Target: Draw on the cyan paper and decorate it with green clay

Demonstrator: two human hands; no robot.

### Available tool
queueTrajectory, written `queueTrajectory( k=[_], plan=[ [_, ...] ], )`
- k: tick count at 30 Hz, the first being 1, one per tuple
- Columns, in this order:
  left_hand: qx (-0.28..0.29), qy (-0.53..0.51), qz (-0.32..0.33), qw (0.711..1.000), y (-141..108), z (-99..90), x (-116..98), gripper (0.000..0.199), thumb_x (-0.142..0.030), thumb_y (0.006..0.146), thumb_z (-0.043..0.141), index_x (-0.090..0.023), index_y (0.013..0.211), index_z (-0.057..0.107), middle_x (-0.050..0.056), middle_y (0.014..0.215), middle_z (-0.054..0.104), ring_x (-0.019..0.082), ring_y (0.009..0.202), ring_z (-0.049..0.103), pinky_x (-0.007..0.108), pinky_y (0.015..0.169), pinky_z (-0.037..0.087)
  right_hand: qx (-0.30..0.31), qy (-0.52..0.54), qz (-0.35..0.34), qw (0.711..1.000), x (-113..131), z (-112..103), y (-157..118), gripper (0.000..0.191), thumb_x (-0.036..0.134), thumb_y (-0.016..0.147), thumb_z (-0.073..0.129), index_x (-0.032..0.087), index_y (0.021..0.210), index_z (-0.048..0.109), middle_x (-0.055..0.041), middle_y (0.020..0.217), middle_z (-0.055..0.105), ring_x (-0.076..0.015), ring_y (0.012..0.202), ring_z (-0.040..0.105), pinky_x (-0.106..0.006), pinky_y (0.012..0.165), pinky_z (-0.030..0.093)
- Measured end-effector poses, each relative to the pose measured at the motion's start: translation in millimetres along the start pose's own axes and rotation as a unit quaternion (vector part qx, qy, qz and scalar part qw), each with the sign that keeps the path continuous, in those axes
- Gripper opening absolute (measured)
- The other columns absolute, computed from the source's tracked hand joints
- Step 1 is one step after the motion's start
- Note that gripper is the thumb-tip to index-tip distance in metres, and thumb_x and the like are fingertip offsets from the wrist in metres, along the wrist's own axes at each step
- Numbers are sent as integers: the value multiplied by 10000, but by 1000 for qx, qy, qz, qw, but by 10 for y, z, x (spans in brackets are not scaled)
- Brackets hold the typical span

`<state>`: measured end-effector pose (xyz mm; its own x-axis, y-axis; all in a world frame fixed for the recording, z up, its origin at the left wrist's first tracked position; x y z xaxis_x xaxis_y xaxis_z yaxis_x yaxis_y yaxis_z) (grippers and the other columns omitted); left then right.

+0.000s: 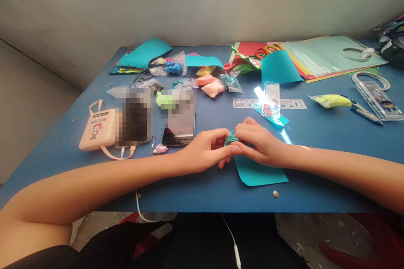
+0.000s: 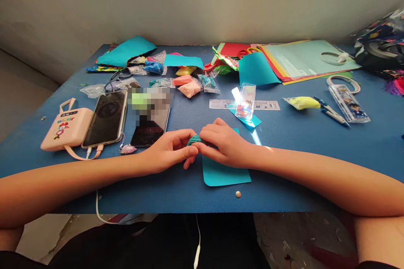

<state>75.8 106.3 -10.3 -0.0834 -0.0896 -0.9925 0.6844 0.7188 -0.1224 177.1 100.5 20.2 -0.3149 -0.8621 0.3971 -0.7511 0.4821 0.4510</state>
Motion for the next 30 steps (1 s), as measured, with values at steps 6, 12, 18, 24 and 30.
queueTrajectory(
  k=[6, 12, 18, 24, 30],
  plan=[
    [-17, 51, 9, 999, 2, -21, 24, 479, -636, 842, 616, -191, 706, 501, -75, 533, 501, 77, 488, 450, 226, 518, 353, -27, 13, -28, 999, 21, 3, -9, 310, 233, 1028, 425, 220, 731, 338, 40, 662, 388, -113, 614, 345, -237, 594, 331],
    [-13, 48, 18, 999, -7, -28, 8, 449, -598, 904, 531, -196, 709, 485, -79, 508, 438, 78, 478, 390, 224, 483, 311, -64, 24, -26, 997, 47, -55, 3, 297, 123, 984, 407, 231, 733, 290, 44, 652, 344, -113, 604, 338, -231, 578, 330],
    [-23, 19, 19, 999, -14, -18, 3, 428, -574, 953, 449, -216, 725, 397, -75, 585, 434, 75, 477, 423, 222, 480, 356, -122, 34, 83, 989, -85, -171, -8, 340, 260, 1038, 356, 233, 706, 287, 51, 627, 317, -103, 537, 313, -232, 505, 316],
    [-16, 9, 10, 1000, -27, -3, -5, 349, -461, 969, 437, -215, 727, 382, -66, 614, 441, 76, 498, 437, 219, 467, 346, -183, 58, 175, 966, -232, -232, -55, 406, 442, 1046, 346, 210, 732, 455, 24, 640, 451, -110, 576, 430, -241, 549, 397],
    [-3, 4, 5, 1000, -24, -6, 23, 402, -571, 975, 361, -212, 798, 400, -53, 654, 468, 90, 519, 471, 228, 459, 353, -180, 78, 86, 977, -152, -237, -51, 318, 342, 1057, 359, 193, 1046, 639, -59, 917, 665, -142, 875, 630, -281, 793, 527]
  ],
)
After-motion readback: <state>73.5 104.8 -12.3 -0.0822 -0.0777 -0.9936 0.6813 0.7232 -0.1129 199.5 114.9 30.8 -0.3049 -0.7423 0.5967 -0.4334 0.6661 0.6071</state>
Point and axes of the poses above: each hand's wrist, its own y-axis towards the middle knuckle, its own z-axis out of the palm, x = y × z, the point moved 7 cm from there along y, towards the middle knuckle
